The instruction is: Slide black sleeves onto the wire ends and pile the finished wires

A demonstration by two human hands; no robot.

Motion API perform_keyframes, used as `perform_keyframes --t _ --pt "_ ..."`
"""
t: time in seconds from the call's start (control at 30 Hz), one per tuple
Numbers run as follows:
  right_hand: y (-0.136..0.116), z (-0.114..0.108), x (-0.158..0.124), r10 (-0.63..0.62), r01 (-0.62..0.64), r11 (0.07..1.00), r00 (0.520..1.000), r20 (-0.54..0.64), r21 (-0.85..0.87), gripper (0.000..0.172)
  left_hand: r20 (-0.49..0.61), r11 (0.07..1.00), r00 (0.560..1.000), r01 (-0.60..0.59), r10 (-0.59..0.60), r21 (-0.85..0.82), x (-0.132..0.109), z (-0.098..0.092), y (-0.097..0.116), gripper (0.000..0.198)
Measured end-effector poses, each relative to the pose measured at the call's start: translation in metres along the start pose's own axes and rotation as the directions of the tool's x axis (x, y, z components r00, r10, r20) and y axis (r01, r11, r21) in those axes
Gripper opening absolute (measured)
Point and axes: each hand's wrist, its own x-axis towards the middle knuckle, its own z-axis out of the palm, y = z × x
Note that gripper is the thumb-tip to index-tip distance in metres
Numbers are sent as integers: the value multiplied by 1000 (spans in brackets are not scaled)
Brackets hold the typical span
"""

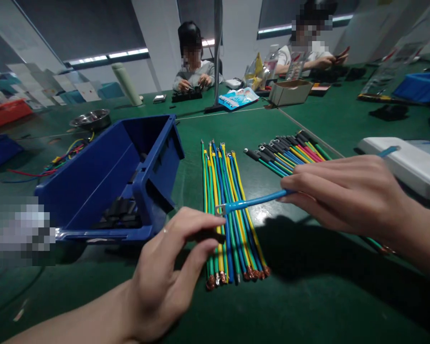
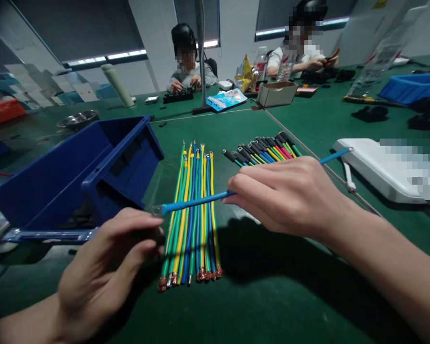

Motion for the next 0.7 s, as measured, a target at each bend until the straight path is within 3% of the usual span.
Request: perform_keyframes --t 0.07,0.13,0.2,0.47,0.7 --pt "-2 2 0 10 -11 1000 999 40 11 29 40 979 984 176 -172 -102 7 11 -5 18" --pt "-4 4 0 14 -15 1000 998 67 6 33 67 923 941 340 -333 -182 12 12 -7 14" --pt "-5 6 0 11 -10 1000 997 77 -13 34 81 881 913 408 -401 -239 15 10 -8 14" --pt "-6 12 -1 29 -26 999 994 102 -31 30 172 818 877 481 -449 -315 12 11 -12 15" --pt "-17 16 -3 22 -21 1000 997 73 -6 26 196 823 884 466 -424 -323 10 12 -10 13"
